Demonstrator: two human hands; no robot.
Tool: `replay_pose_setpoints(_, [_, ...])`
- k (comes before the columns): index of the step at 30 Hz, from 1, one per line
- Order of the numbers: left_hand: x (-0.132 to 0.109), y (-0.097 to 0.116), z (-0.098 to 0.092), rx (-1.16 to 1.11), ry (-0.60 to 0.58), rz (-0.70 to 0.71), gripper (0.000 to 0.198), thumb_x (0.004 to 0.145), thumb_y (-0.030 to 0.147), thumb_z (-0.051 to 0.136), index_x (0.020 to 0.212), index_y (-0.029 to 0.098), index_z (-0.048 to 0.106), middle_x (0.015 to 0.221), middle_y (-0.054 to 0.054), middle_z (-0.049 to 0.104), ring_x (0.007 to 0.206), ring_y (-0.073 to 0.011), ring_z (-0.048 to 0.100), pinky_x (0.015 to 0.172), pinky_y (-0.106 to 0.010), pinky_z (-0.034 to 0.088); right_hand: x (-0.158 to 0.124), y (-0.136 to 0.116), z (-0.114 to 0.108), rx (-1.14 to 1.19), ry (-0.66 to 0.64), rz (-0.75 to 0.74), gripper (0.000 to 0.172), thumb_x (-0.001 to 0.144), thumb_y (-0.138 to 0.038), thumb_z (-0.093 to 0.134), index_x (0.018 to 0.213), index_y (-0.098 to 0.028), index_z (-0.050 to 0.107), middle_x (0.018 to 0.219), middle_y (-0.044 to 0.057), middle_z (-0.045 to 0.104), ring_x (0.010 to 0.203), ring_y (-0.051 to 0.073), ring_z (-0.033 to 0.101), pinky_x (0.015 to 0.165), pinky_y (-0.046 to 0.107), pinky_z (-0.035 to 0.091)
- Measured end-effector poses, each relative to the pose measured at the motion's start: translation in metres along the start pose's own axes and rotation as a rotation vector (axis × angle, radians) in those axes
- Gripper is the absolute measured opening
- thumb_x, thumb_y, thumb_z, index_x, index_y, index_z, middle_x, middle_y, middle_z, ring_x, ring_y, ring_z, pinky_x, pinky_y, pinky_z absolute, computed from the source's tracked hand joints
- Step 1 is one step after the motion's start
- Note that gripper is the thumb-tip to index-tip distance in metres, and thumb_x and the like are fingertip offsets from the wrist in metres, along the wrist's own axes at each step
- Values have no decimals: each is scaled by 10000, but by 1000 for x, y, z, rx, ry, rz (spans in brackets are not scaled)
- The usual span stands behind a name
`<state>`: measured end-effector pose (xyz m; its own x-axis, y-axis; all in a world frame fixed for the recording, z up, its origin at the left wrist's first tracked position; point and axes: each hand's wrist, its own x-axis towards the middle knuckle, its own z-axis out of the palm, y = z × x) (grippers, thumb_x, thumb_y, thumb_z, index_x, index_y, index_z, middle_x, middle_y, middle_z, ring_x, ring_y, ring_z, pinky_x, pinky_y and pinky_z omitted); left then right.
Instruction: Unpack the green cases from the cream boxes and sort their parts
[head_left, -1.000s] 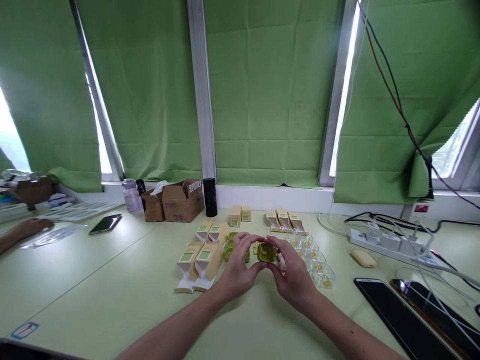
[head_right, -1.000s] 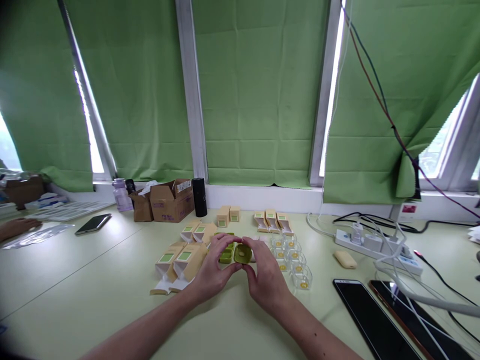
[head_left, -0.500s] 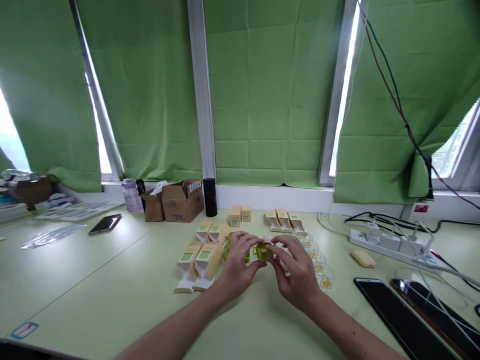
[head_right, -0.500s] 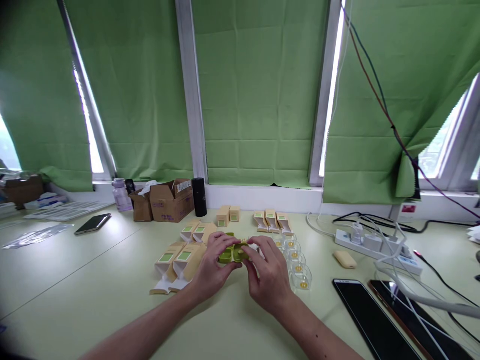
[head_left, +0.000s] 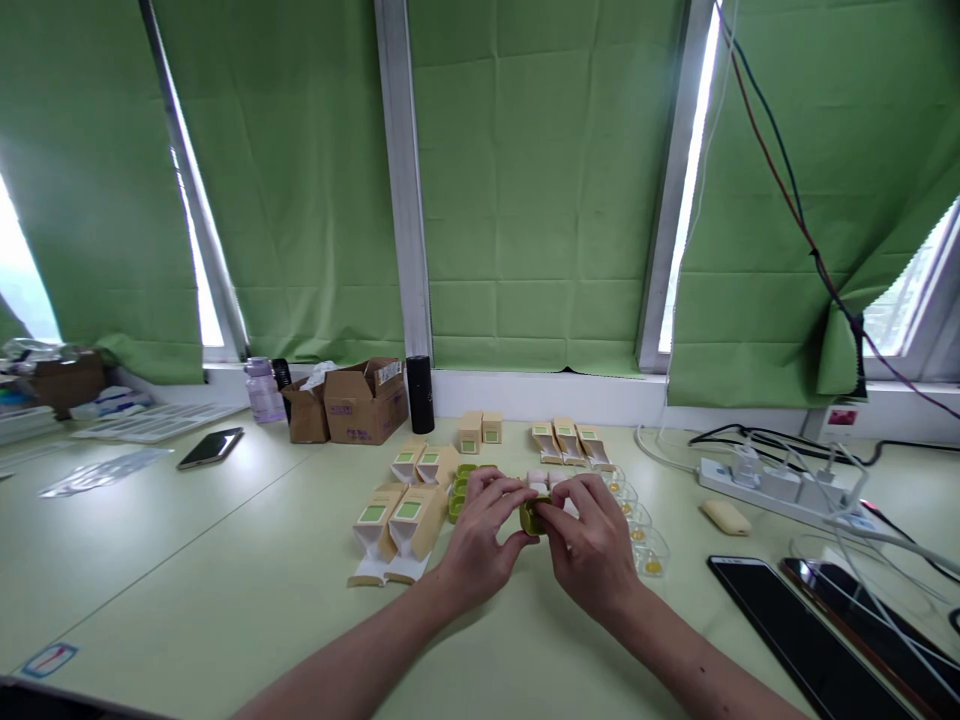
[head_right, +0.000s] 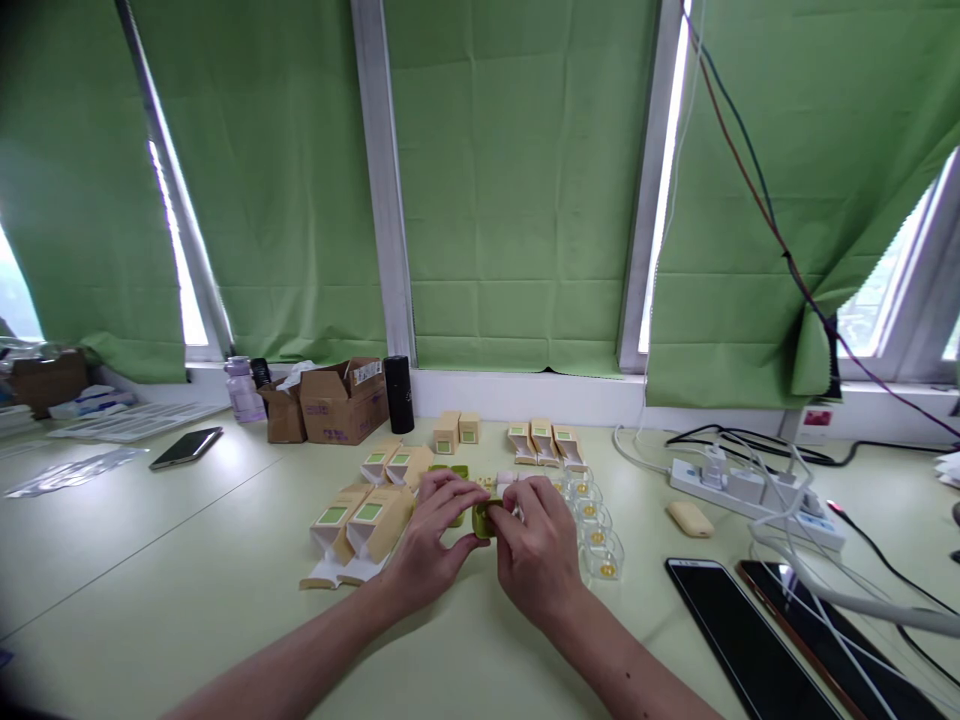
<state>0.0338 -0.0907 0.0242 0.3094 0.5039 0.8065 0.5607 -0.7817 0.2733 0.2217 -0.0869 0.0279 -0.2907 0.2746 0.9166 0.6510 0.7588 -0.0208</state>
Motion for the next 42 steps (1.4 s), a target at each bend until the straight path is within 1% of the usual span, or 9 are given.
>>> replay_pose_setpoints(5, [-1,-1,1,5,-10,8,457,822,92,754,1247,243,686,1181,-101,702,1180,-313,516,1011,-522,491,1,-2,1,11,20,13,234,909,-42,554,859,-222,695,838,63,573,850,232,505,709,369,438])
replay_pose_setpoints(10, [-1,-1,1,6,10,18,458,815,93,758,1241,248,695,1167,-93,712,1163,-299,517,1011,-498,492,1,-2,2,36,31,4,233,916,-32,537,823,-204,665,806,60,559,829,227,487,687,365,413])
replay_pose_setpoints(14, [0,0,0,7,15,22,460,804,78,760,1232,236,696,1158,-94,713,1162,-303,513,1006,-495,492,1,-2,2,48,37,-5,236,928,-43,529,801,-200,651,781,56,551,807,223,474,668,363,391])
replay_pose_setpoints(23, [0,-1,1,13,32,7,448,816,79,742,1233,237,700,1171,-98,711,1168,-313,529,994,-512,500,2,-4,1,59,54,-24,237,930,-41,531,799,-210,632,753,48,556,770,217,465,653,364,375])
replay_pose_setpoints(28, [2,1,-1,16,36,-14,436,818,86,738,1224,244,711,1167,-100,717,1179,-318,538,992,-521,504,1,-5,2,53,55,-34,237,934,-50,524,809,-220,631,759,50,561,776,222,479,665,371,388])
replay_pose_setpoints(35, [3,1,-2,23,39,-29,450,804,85,765,1223,238,709,1168,-96,720,1183,-314,525,987,-503,511,1,-5,2,39,54,-48,244,944,-50,510,799,-213,618,756,54,557,772,225,464,664,380,376])
replay_pose_setpoints(39, [2,-2,-2,40,36,-39,460,812,89,746,1241,250,706,1173,-99,718,1183,-317,533,995,-523,509,0,-5,3,47,48,-53,231,955,-67,517,822,-216,633,767,57,567,777,226,470,669,380,381])
replay_pose_setpoints(42, [1,-9,-1,54,65,-80,459,821,74,709,1244,251,704,1179,-98,713,1185,-311,532,1016,-533,505,0,-7,3,60,53,-63,222,963,-86,524,838,-222,646,762,55,567,774,227,473,670,379,387])
